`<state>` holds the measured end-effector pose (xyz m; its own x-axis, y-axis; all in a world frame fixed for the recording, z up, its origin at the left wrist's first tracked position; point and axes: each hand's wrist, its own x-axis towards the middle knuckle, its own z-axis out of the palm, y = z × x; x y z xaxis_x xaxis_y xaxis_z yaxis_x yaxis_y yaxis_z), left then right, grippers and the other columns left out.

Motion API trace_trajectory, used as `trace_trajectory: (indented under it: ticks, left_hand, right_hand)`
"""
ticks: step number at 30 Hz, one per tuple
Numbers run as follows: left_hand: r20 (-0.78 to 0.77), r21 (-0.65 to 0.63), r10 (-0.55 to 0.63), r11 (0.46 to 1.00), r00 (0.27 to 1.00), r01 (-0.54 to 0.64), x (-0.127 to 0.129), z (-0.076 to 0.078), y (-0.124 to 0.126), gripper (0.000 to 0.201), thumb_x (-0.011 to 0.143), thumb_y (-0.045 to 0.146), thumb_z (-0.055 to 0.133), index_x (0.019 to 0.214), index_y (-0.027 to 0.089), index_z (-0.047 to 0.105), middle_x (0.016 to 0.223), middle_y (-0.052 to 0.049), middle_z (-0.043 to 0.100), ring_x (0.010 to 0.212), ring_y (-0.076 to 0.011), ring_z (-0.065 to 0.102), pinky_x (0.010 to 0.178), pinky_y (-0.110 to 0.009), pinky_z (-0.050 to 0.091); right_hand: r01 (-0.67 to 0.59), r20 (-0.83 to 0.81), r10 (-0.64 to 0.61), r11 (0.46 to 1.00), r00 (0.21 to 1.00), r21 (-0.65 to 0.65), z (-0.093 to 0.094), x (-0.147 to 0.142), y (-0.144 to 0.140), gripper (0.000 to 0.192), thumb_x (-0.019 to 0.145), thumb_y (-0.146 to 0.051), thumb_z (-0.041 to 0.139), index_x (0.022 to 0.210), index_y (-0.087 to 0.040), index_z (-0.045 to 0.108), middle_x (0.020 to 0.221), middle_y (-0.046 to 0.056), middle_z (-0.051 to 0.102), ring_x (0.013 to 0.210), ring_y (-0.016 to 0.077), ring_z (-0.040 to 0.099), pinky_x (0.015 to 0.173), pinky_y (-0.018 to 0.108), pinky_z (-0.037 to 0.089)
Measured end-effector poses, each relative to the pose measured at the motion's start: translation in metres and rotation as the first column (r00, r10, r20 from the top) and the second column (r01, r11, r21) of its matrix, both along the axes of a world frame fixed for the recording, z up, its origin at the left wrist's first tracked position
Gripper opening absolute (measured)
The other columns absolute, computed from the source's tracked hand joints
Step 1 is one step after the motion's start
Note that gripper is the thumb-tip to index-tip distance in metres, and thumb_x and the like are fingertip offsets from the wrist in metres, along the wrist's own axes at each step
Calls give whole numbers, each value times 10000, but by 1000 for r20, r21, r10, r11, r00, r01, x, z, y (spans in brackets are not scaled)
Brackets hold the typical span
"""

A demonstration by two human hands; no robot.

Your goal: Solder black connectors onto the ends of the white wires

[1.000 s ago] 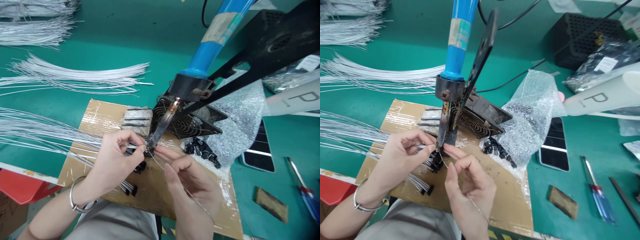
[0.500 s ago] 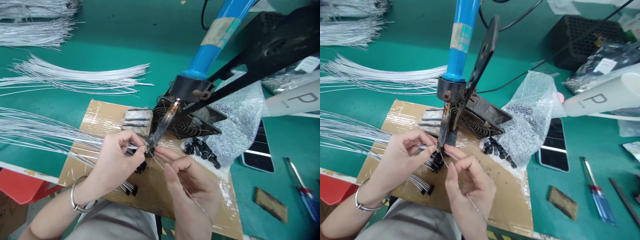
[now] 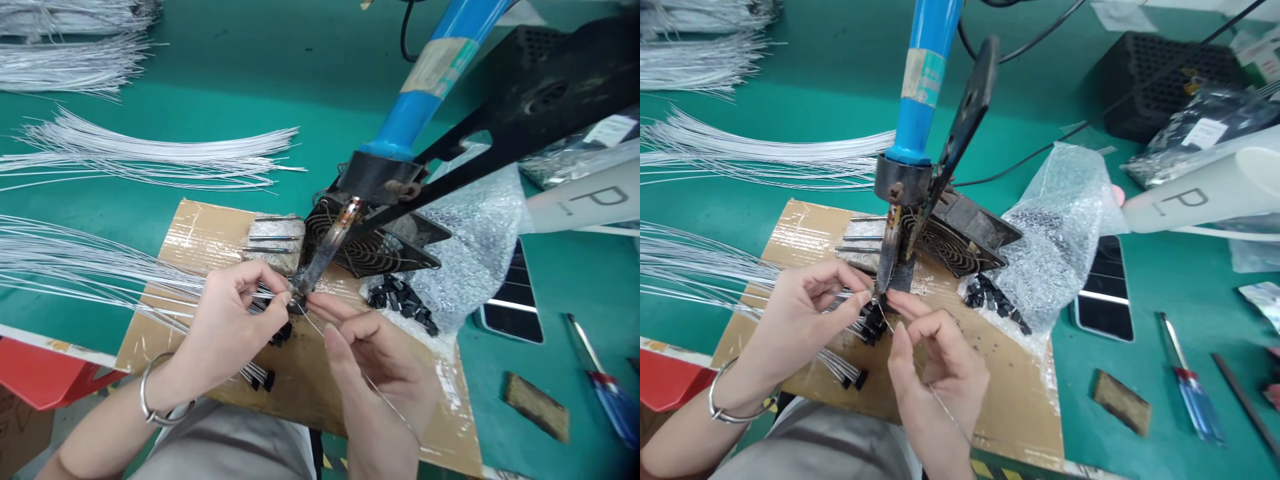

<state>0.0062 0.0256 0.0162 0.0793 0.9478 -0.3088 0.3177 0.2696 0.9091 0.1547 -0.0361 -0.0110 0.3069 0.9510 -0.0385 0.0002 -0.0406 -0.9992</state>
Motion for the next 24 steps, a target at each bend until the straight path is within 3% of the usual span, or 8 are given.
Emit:
trace_trajectory:
  ticks: [5,13,19,24]
  left_hand:
    - [8,5,-20,1000,1000,20,0,0,0,77,777,224,643,727,173,670,850,-72,765,764,-198,672,603,-289,418]
    - [-16,42,-20,999,1000,21,0,0,-1,81,787,210,637,721,176,669,823,-50,756,635,-139,584,532,-278,333]
    - [-4,10,-21,1000,1000,21,0,-2,0,75,784,222,643,730,178,670,855,-56,762,715,-172,646,586,-287,398]
    - [11,-6,-20,1000,1000,21,0,-1,-1,89,784,237,637,727,175,666,859,-74,760,792,-211,681,647,-312,438]
  right_hand:
    - [-1,10,1,1000,1000,12,0,-1,1,202,936,-172,705,757,-231,632,1109,20,815,1052,172,776,932,256,622]
    - [14,14,-14,1000,1000,7,1,-1,1,194,917,-186,729,748,-224,644,1103,56,816,1025,212,785,881,307,649]
    - [16,6,-16,1000,1000,-6,-1,-1,0,197,921,-183,714,747,-229,632,1106,59,815,1033,223,783,887,335,655]
    - [10,-9,-10,1000,1000,13,0,-2,0,197,928,-162,712,761,-229,635,1107,33,816,1043,187,781,910,279,641]
